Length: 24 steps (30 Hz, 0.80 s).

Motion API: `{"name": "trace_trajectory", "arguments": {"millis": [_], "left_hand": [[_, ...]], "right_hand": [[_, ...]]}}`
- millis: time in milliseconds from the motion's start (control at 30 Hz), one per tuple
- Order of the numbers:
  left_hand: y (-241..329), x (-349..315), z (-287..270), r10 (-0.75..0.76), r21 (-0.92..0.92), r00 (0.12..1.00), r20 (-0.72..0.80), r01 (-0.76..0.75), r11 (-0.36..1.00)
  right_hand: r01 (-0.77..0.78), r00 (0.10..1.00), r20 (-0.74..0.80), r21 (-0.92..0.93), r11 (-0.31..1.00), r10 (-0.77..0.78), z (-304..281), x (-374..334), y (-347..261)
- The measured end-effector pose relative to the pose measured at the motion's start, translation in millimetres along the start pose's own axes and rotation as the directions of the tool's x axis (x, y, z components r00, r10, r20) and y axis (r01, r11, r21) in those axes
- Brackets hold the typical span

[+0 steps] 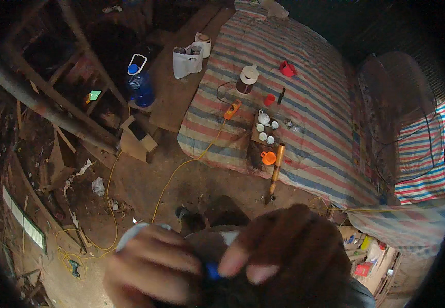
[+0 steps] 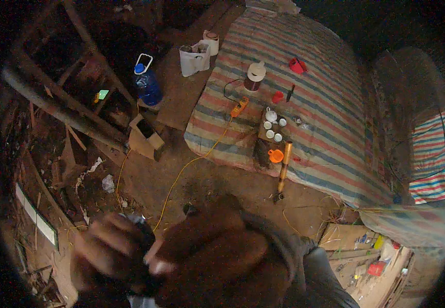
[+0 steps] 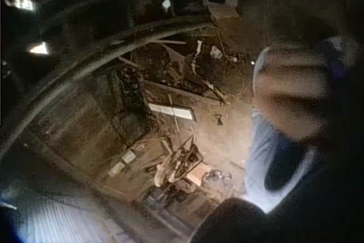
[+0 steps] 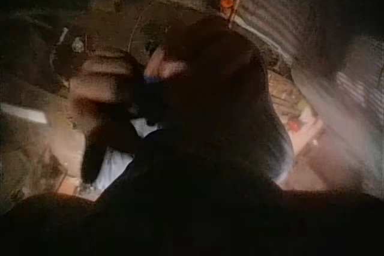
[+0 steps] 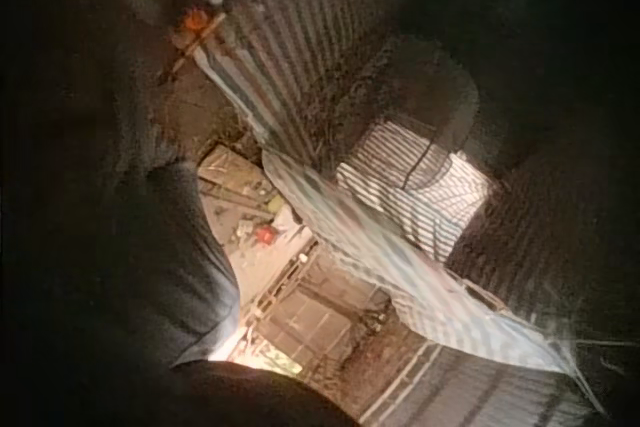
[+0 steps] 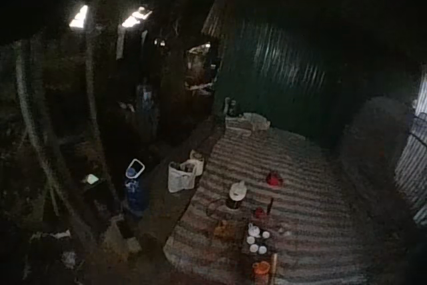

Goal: The person sands a long green-framed wooden slat panel using a handheld power sander, moving the tool along the slats. After sanding, they carry the panel and place it on a stack of similar panels. The person then walks to a table and handles a metal thermos and a water bottle.

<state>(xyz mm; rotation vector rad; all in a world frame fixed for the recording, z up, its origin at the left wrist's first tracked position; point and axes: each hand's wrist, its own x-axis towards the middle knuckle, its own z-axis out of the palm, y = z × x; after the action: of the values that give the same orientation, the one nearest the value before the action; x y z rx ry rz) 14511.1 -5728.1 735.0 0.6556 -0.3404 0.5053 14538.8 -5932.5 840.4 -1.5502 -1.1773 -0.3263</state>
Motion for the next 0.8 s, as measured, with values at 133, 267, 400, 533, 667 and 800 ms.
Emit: {"name": "trace_trajectory", "arguments": {"millis": [133,267,400,533,667,800], "left_hand": [[-62,82,55,-0.074,0.007,0.944,0.321,0.075,0.997],[-137,145,83,-0.098,0.019,0.921,0.377,0.098,0.995],[-200,202,84,-0.110,0.063,0.932,0.347,0.093,0.994],[-254,257,60,-0.110,0.104,0.956,0.272,0.084,0.991],[-299,324,33,-0.128,0.130,0.966,0.227,0.100,0.986],[-300,389,-27,-0.095,0.208,0.984,0.149,0.063,0.976]], "right_hand": [[0.033,0.999,-0.021,0.043,0.999,-0.032,-25,25,51],[0.060,0.998,-0.032,0.092,0.994,-0.057,-70,42,117],[0.082,0.996,-0.033,0.160,0.984,-0.078,-108,69,194],[0.080,0.997,-0.012,0.212,0.974,-0.079,-128,107,277],[0.046,0.999,-0.017,0.183,0.982,-0.044,-148,144,357],[-0.013,1.000,0.029,0.156,0.988,0.009,-140,187,433]]}}
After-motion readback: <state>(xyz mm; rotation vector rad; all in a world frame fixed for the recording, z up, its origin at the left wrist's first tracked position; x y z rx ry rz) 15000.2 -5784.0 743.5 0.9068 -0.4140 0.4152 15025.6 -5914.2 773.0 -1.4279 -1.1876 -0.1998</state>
